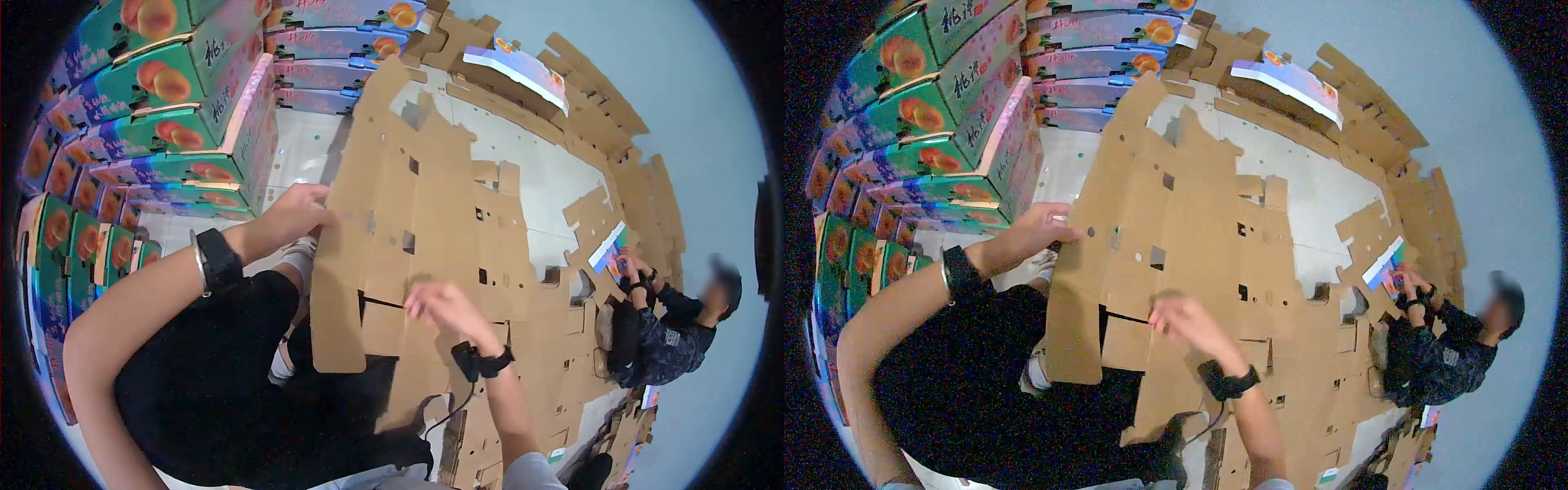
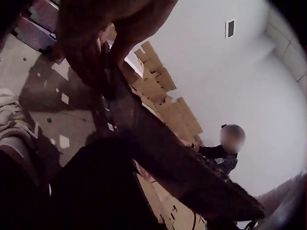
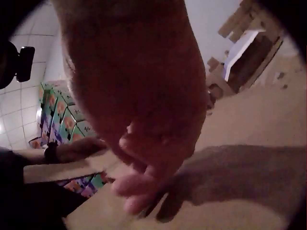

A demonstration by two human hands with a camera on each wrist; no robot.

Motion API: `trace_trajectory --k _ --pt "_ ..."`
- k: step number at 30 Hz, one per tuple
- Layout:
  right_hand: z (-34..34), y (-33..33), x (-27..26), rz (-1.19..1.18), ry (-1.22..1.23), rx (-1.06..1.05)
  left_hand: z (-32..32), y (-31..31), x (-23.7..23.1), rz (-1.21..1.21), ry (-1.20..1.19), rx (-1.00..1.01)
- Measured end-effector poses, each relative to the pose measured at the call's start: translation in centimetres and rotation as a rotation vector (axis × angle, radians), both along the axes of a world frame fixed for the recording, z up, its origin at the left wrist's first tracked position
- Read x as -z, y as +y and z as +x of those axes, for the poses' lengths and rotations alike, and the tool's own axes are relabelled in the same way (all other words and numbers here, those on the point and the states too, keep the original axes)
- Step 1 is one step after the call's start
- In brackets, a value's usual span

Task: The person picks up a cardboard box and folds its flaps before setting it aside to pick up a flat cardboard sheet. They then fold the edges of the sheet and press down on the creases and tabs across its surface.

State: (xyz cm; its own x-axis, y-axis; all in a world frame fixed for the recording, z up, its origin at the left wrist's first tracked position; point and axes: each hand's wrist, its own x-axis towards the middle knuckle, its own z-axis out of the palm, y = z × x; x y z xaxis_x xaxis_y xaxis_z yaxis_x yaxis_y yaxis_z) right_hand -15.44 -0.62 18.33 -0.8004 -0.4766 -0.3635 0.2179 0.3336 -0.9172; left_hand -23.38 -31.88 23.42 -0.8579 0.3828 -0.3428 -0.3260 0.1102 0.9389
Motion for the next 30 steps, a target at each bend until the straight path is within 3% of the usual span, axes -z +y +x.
trace_trajectory --k 1,3,4,6,12,16,25,30 --pt "-0.8 -0.4 -1.1 -0.004 0.000 0.009 0.2 0.1 -0.2 0.026 -0.035 -0.004" --pt "-2.3 -1.1 -3.9 0.367 0.306 0.082 0.2 -0.8 0.1 0.002 -0.053 0.022" --pt "-2.6 -1.6 -3.3 0.365 0.311 0.085 0.2 -1.4 0.2 -0.021 -0.064 0.037" --pt "-3.3 -4.3 -1.0 0.109 0.646 0.058 0.3 -2.1 0.3 0.003 -0.058 0.044" --pt "-3.8 -10.1 0.4 0.194 0.780 0.085 0.5 -2.9 0.8 0.005 0.001 0.042" --pt "-3.4 -9.4 2.5 0.134 0.785 0.084 0.6 -2.8 1.3 -0.001 0.041 0.074" --pt "-2.8 -9.9 4.1 0.299 0.940 0.035 -0.4 -3.1 2.6 -0.080 -0.093 0.038" --pt "-3.3 -10.1 5.4 0.312 0.921 0.063 -0.9 -1.9 5.0 -0.076 -0.044 0.033"
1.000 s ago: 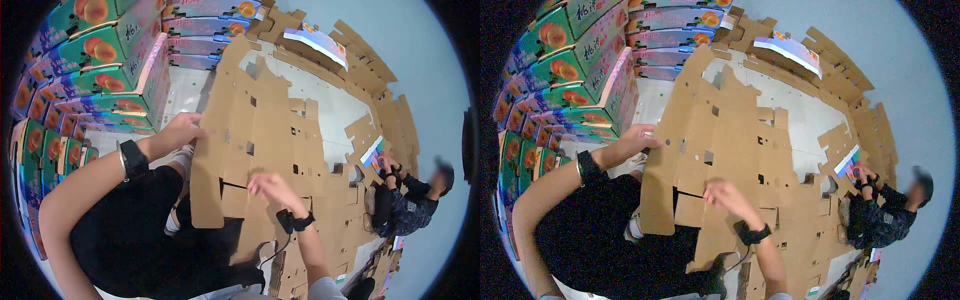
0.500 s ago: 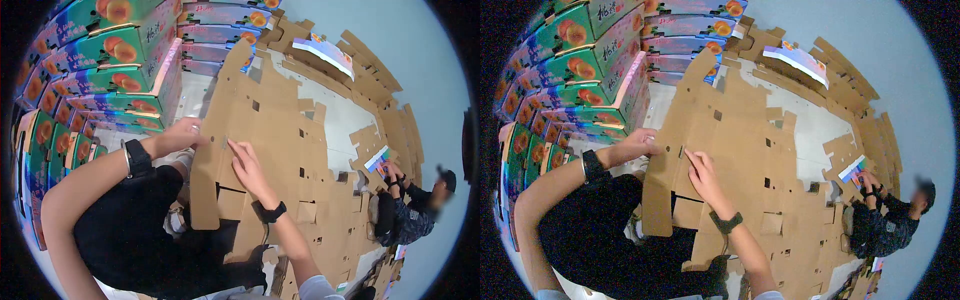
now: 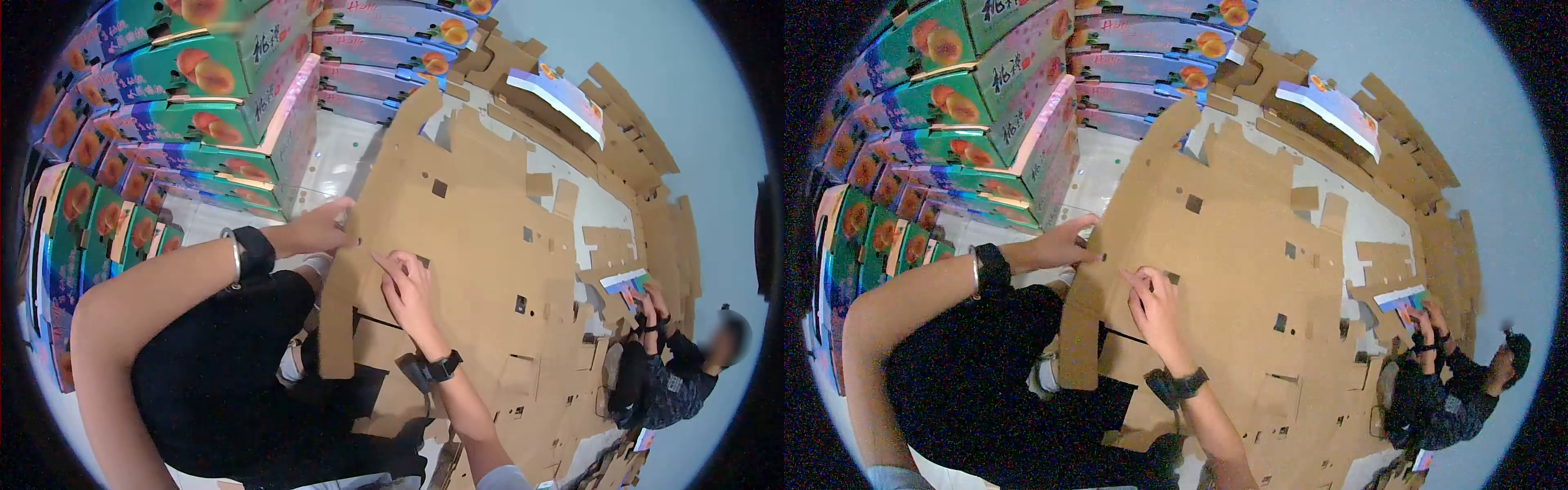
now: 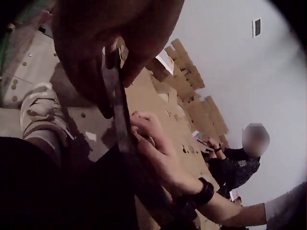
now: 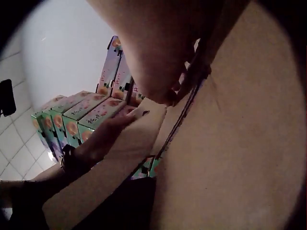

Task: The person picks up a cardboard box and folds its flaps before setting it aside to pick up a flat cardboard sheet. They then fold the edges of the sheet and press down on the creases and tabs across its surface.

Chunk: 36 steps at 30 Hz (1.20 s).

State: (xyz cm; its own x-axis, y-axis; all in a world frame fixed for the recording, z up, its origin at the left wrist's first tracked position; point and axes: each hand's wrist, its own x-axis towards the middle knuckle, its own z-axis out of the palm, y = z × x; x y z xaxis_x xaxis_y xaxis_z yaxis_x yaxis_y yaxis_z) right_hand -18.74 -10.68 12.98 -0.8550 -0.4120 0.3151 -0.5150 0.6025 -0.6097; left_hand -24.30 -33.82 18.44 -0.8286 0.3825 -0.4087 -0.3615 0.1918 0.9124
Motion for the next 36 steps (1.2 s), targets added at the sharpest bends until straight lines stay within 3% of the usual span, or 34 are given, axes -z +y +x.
trace_trajectory --k 5,7,12,13,15,16,18,19,21,25,27,31,33,36 --pt "-0.4 0.1 0.3 0.066 0.022 0.004 -0.7 0.5 0.4 -0.054 0.123 0.018" --pt "-0.5 0.2 0.1 0.100 0.028 0.004 -0.4 0.9 -1.3 0.006 0.033 -0.006" --pt "-0.7 0.5 0.3 0.012 -0.019 -0.056 -0.1 0.9 -0.9 0.020 0.083 -0.017" --pt "-0.7 0.9 -0.4 0.012 -0.013 -0.049 0.0 0.9 -1.5 0.028 0.034 -0.031" --pt "-0.6 2.5 -3.2 -0.274 -0.424 -0.209 0.0 0.8 -2.4 0.032 0.035 -0.037" --pt "-0.8 3.9 -4.4 -0.274 -0.418 -0.203 0.1 0.8 -2.9 0.037 0.032 -0.052" --pt "-1.7 7.1 -7.4 0.023 -0.436 -0.405 0.4 0.6 -4.5 0.060 0.020 -0.049" --pt "-1.8 8.3 -9.5 0.028 -0.428 -0.390 0.3 0.7 -5.0 0.082 0.002 -0.041" --pt "-2.3 10.0 -14.2 0.068 -0.663 -0.381 0.0 0.9 -4.9 0.062 0.003 -0.015" --pt "-6.7 9.3 -18.1 0.169 -0.473 -0.365 0.2 0.4 -4.2 0.094 0.024 0.005" --pt "-10.0 6.6 -15.8 0.161 -0.351 -0.262 0.5 0.3 -4.1 0.121 0.030 0.004" --pt "-14.4 1.0 -6.0 0.233 -0.159 -0.080 0.8 0.4 -4.1 0.151 0.053 0.005" --pt "-14.3 -0.7 -3.8 -0.042 0.064 0.043 1.0 0.1 -4.4 0.085 0.087 0.000" --pt "-14.8 -1.3 -2.6 -0.142 -0.020 0.105 1.1 -0.1 -5.4 0.031 -0.032 -0.060"
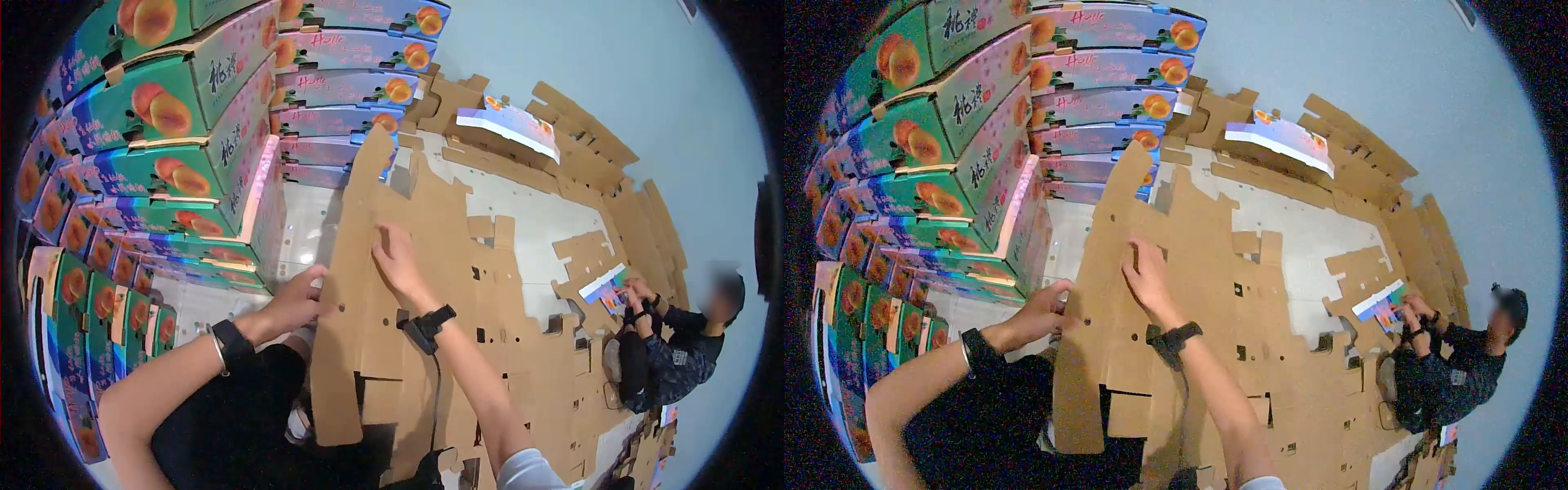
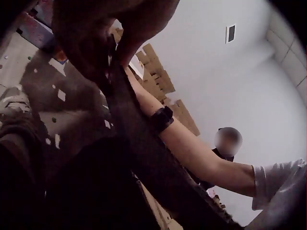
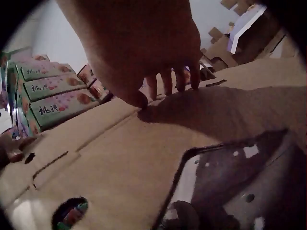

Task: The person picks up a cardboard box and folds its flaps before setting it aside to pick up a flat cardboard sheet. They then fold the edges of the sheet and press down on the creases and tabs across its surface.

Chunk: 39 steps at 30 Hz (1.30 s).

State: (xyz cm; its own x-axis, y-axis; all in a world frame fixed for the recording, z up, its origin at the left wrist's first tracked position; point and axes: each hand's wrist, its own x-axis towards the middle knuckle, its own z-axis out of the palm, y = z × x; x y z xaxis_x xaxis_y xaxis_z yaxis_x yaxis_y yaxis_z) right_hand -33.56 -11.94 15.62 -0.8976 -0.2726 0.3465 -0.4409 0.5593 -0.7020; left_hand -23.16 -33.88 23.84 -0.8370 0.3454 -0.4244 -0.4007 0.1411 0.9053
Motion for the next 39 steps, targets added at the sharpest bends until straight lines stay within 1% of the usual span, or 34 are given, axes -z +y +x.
trace_trajectory --k 4,6,8,10,11,13,14,17,18,19,20,22,24,25,26,27,28,29,30,32,33,34,35,39 --pt "-1.3 -0.1 0.5 -0.001 -0.003 0.047 -0.4 -0.1 0.7 -0.006 0.056 0.044" --pt "-1.0 -0.6 0.4 -0.022 0.108 0.060 0.0 -0.4 0.3 0.031 0.047 0.009" --pt "-1.0 -1.1 1.4 -0.013 0.120 0.067 0.0 -0.8 1.0 0.045 0.063 0.053" --pt "-1.0 -1.2 1.9 0.009 0.128 0.073 0.1 -0.7 1.3 -0.023 0.202 0.083" --pt "-0.9 -1.2 2.2 0.020 0.105 0.045 0.1 -0.7 1.1 -0.028 0.201 0.089" --pt "-0.8 -0.7 3.1 0.029 0.082 0.021 0.2 -0.5 0.4 0.020 0.080 0.054" --pt "-0.9 -0.5 4.0 0.016 0.049 0.008 0.1 -0.4 0.5 0.016 0.084 0.059" --pt "-1.0 1.3 4.4 -0.044 -0.012 -0.010 -0.3 -0.9 0.6 0.057 0.011 0.020" --pt "-0.6 2.6 4.4 -0.081 -0.050 -0.022 -0.3 -1.1 -0.5 -0.099 0.021 0.083" --pt "-0.1 4.2 3.9 -0.076 -0.076 0.041 0.0 -1.4 -0.8 -0.250 0.026 0.141" --pt "0.3 6.2 3.3 -0.067 -0.103 0.097 0.6 -2.0 -0.1 -0.242 0.011 0.132" --pt "0.2 11.3 4.4 0.069 -0.078 0.209 0.9 -3.2 1.6 0.051 0.018 0.080" --pt "0.6 16.8 5.8 0.261 -0.150 0.361 1.1 -3.8 2.6 0.095 0.038 0.072" --pt "1.0 19.3 6.9 0.300 -0.197 0.434 1.3 -3.8 2.2 0.112 0.062 0.059" --pt "1.5 21.7 8.3 0.336 -0.245 0.508 1.4 -3.9 1.7 0.127 0.087 0.046" --pt "1.7 24.5 11.2 0.341 -0.247 0.517 1.5 -4.1 1.1 0.090 0.049 0.065" --pt "1.5 27.1 14.9 0.313 -0.222 0.570 1.5 -4.4 0.8 0.094 0.048 0.071" --pt "1.4 28.5 16.7 0.283 -0.196 0.621 1.6 -4.7 0.6 0.045 0.040 0.082" --pt "1.7 28.5 16.2 0.283 -0.199 0.628 1.6 -4.8 0.4 -0.007 0.031 0.095" --pt "2.8 27.5 13.9 0.341 -0.282 0.629 1.7 -4.6 -0.5 -0.021 0.030 0.095" --pt "3.1 26.6 13.1 0.341 -0.289 0.633 1.8 -4.5 -0.5 -0.035 0.032 0.087" --pt "3.2 25.8 12.6 0.418 -0.246 0.674 1.7 -4.5 -0.2 -0.035 0.026 0.091" --pt "3.2 25.2 12.3 0.495 -0.201 0.713 1.6 -4.6 0.2 -0.021 0.030 0.095" --pt "2.7 24.7 13.2 0.592 -0.186 0.730 1.1 -4.4 0.1 0.002 0.018 0.091"
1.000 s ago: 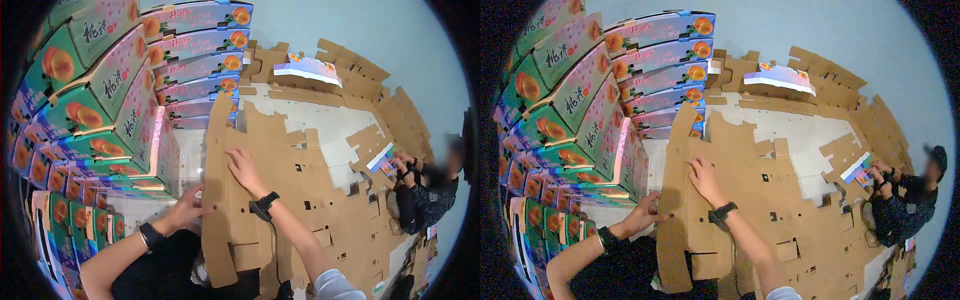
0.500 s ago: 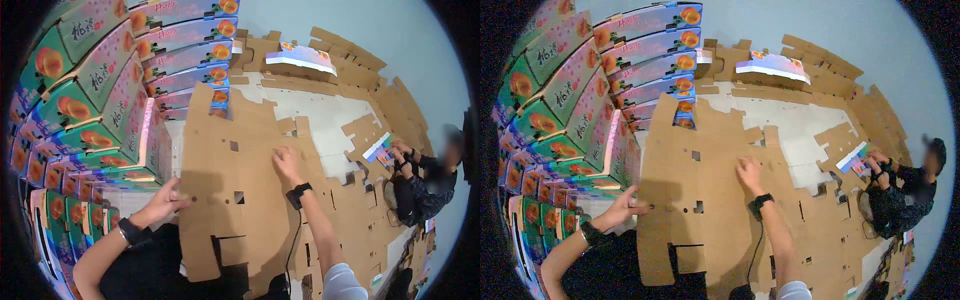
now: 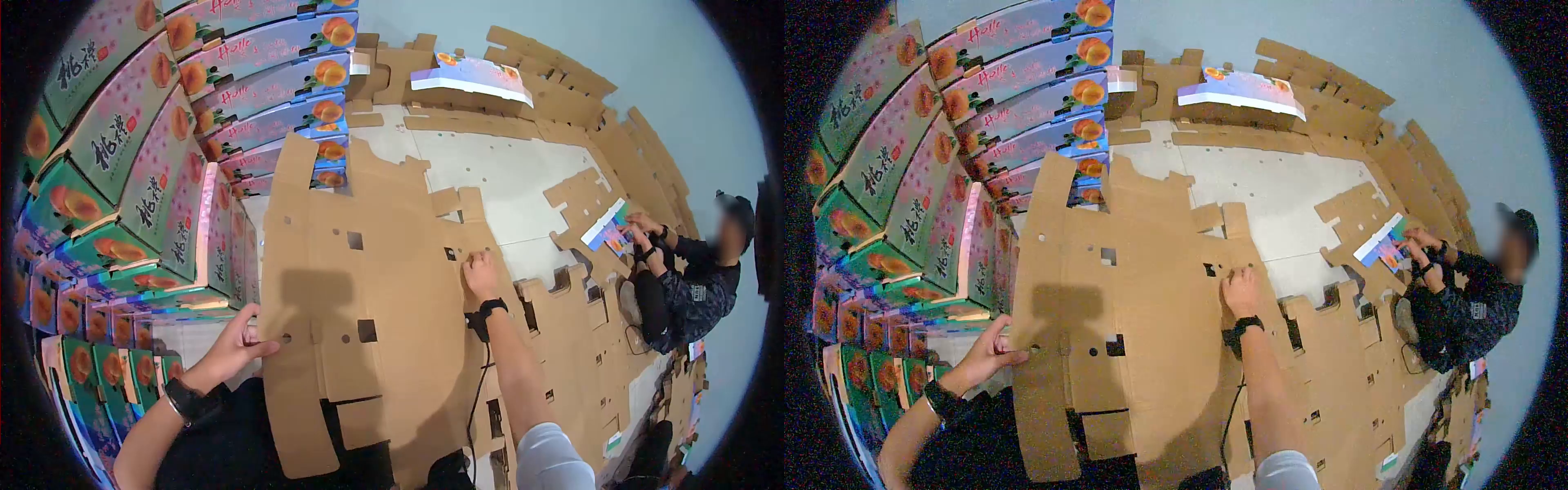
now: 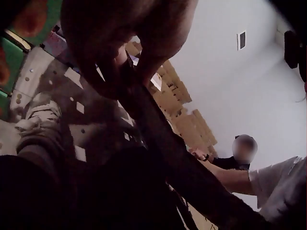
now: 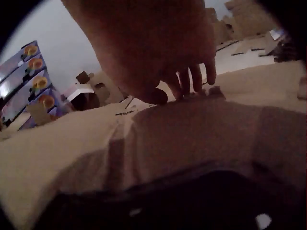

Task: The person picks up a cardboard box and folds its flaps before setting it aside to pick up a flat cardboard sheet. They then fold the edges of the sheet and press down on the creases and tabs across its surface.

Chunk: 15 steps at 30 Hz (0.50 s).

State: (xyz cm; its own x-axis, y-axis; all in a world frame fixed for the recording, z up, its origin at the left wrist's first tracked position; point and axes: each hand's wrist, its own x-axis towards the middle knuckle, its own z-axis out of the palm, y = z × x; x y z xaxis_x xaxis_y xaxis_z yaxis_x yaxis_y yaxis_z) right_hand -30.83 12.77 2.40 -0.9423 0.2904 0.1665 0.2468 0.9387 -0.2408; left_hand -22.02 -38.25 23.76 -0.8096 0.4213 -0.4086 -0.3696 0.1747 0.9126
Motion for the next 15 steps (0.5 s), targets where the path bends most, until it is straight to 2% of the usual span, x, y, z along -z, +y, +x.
trace_trajectory --k 6,8,12,13,14,15 --pt "-1.0 0.9 3.0 -0.065 -0.172 0.078 -0.7 0.3 -0.2 -0.051 -0.051 0.012" --pt "-0.9 1.1 2.9 -0.163 -0.189 0.080 -0.7 0.4 0.3 -0.008 -0.052 -0.008" --pt "0.2 1.8 0.5 -0.268 -0.235 0.098 -0.8 -0.1 1.3 0.078 -0.080 -0.035" --pt "0.3 2.3 -0.2 -0.375 -0.297 0.045 -0.8 -0.2 1.4 0.081 -0.080 -0.031" --pt "0.6 2.6 -0.8 -0.485 -0.356 -0.007 -0.9 -0.3 1.5 0.038 -0.048 -0.031" --pt "1.5 2.4 -1.8 -0.485 -0.353 0.002 -1.0 -0.4 1.5 -0.003 -0.016 -0.029"
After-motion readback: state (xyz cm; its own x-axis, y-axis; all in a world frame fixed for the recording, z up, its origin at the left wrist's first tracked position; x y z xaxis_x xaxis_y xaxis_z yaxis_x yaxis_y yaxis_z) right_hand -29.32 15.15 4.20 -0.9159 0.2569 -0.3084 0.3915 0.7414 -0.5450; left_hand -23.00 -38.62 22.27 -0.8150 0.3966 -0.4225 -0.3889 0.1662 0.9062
